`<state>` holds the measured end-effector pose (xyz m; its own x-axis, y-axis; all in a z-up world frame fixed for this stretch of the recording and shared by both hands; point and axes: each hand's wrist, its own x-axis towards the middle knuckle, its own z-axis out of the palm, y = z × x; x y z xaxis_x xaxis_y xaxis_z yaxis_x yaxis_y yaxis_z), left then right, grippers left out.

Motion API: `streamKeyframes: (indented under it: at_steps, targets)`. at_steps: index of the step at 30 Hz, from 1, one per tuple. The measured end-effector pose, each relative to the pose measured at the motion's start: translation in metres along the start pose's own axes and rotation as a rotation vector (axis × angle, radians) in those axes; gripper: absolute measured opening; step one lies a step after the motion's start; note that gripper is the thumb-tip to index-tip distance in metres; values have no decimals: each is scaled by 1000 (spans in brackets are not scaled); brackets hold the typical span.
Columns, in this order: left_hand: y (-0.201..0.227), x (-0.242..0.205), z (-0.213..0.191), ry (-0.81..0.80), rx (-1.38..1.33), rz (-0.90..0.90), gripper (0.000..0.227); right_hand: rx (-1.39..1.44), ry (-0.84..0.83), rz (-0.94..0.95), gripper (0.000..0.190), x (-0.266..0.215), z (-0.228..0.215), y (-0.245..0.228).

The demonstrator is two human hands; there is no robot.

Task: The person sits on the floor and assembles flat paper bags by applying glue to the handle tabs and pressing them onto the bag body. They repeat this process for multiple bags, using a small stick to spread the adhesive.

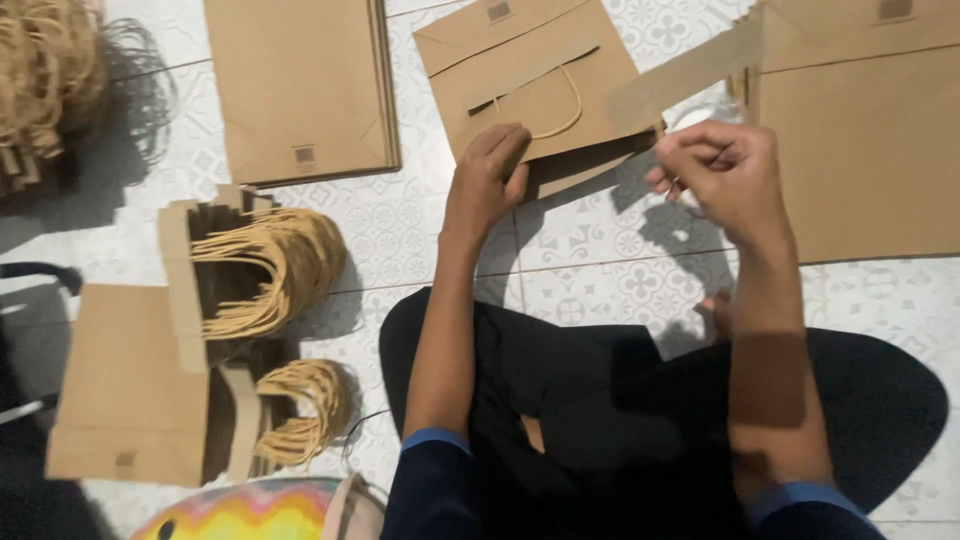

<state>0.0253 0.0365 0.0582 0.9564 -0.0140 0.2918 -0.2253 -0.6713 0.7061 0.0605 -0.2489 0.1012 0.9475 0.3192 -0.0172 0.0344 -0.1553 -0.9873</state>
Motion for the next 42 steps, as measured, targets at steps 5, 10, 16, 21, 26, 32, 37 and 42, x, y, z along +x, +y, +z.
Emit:
streamKeyframes:
  at_steps: [5, 10, 16, 21, 26, 32, 37, 42]
  targets:
    - [-44, 6, 21, -60, 209, -44, 40, 15, -30, 181, 6, -9, 20, -26]
    - [-78, 11, 21, 19, 187, -78, 40, 9, -229, 281, 7, -12, 51, -16]
    - [-59, 25, -2, -53, 239, -56, 35, -65, -408, 417, 5, -13, 92, 4]
    - [-47, 28, -11, -115, 314, -52, 34, -183, -363, 320, 5, -12, 101, 15]
    - [-44, 32, -12, -97, 271, -6, 29, -214, -292, 229, 7, -12, 105, 33]
    - [-41, 28, -9, 45, 171, 147, 28, -293, -221, 225, 15, -13, 113, 42]
    - [-42, 25, 3, -1, 157, 142, 27, -419, -125, 155, 17, -15, 120, 54]
    - [-40, 23, 22, -23, 176, 106, 28, -396, -115, 236, 21, -12, 129, 49]
